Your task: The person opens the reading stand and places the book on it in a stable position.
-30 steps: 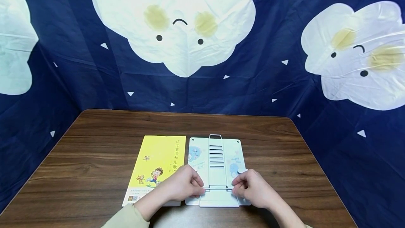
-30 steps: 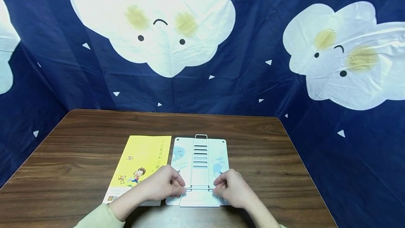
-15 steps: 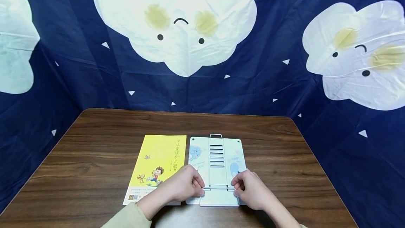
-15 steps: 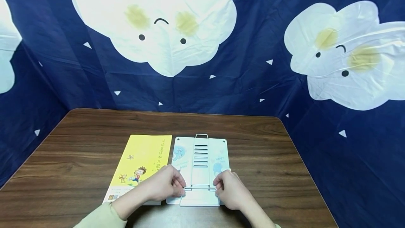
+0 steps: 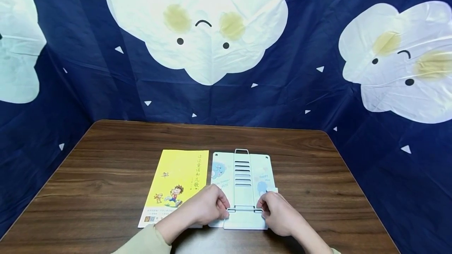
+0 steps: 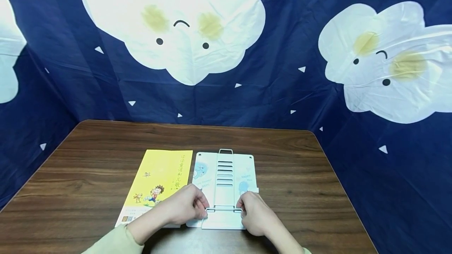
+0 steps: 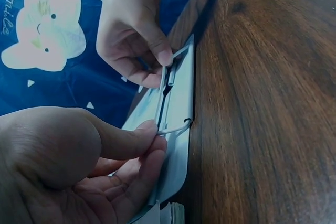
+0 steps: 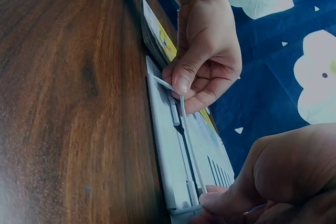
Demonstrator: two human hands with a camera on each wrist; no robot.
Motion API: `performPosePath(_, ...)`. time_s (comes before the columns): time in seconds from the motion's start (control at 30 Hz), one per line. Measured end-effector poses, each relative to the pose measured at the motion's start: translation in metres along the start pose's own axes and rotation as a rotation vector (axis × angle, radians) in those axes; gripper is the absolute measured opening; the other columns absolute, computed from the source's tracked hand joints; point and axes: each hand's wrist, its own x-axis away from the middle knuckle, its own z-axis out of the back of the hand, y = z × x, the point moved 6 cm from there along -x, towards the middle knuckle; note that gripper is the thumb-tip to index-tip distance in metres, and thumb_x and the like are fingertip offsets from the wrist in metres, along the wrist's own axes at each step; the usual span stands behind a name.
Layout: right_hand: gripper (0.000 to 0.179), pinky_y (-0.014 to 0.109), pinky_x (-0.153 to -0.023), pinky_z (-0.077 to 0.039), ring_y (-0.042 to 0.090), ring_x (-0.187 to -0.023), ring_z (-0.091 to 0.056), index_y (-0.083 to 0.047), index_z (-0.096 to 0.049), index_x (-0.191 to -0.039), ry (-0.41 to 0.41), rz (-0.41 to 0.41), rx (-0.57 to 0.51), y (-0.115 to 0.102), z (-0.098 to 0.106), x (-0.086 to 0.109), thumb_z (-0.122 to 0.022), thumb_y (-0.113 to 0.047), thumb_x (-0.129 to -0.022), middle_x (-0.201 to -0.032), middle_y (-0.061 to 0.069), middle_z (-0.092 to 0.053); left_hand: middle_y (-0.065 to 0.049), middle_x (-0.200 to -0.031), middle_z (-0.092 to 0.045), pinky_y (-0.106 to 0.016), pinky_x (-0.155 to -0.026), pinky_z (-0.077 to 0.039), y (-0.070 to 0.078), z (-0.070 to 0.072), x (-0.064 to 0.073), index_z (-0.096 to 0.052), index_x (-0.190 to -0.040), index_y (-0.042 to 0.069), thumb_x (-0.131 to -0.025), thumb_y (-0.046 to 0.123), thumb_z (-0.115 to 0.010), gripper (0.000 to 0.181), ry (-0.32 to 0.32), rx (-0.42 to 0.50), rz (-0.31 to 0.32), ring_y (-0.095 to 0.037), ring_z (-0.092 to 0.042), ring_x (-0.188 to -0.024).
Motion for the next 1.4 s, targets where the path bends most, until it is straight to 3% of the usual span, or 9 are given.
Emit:
performPosePath(0.27,0.031,0.029,-0.064,-0.042,0.014,-0.073,-0.048,-0.007,-0.060,-0.093,-0.043,-0.013,0.017,0.0019,-0.0055,-0.0010,-0.061,0.020,-0.078,-0.082,0.000,-0.052,0.007,-0.066,-0.065,-0.026,-0.062,-0.052,0.0013,-0.0016,0.0001,-0.073,-0.080,0.012,-0.081,-0.001,-0.088,0.020,0.022,-0.037,-0.010,-0.008,-0.061,-0.063)
performPosePath(0.53,0.031,0.029,-0.064,-0.042,0.013,-0.074,-0.048,-0.008,-0.061,-0.094,-0.034,0.003,0.022,0.0017,-0.0061,0.0002,-0.060,0.020,-0.080,-0.082,-0.001,-0.051,0.014,-0.066,-0.063,-0.026,-0.065,-0.051,0.0035,-0.0023,0.0023,-0.074,-0.082,0.015,-0.082,0.003,-0.085,0.016,0.059,-0.141,-0.022,-0.004,-0.058,-0.065)
performPosePath(0.77,0.030,0.030,-0.067,-0.043,0.015,-0.077,-0.050,-0.006,-0.065,-0.096,-0.013,0.014,-0.012,0.0025,-0.0048,-0.0007,-0.061,0.021,-0.081,-0.083,0.000,-0.054,0.011,-0.067,-0.063,-0.027,-0.067,-0.051,0.0002,-0.0022,0.0030,-0.073,-0.082,0.015,-0.082,0.003,-0.085,0.017,0.059,-0.109,-0.011,-0.006,-0.059,-0.066)
performPosePath(1.13,0.033,0.028,-0.060,-0.041,0.012,-0.071,-0.048,-0.010,-0.062,-0.092,-0.011,0.003,0.014,0.0025,-0.0046,-0.0007,-0.060,0.021,-0.079,-0.079,-0.001,-0.053,0.013,-0.067,-0.061,-0.027,-0.066,-0.050,0.0023,-0.0044,0.0029,-0.069,-0.079,0.020,-0.080,0.000,-0.083,0.024,0.091,-0.169,-0.014,-0.004,-0.057,-0.064)
performPosePath(1.4,0.030,0.024,-0.057,-0.040,0.007,-0.067,-0.048,-0.010,-0.062,-0.088,0.020,0.022,-0.061,0.0046,-0.0042,0.0024,-0.061,0.019,-0.083,-0.074,-0.004,-0.052,0.014,-0.068,-0.061,-0.029,-0.067,-0.050,0.0048,-0.0054,0.0063,-0.069,-0.079,0.022,-0.078,-0.001,-0.083,0.027,0.115,-0.196,-0.011,-0.004,-0.057,-0.066)
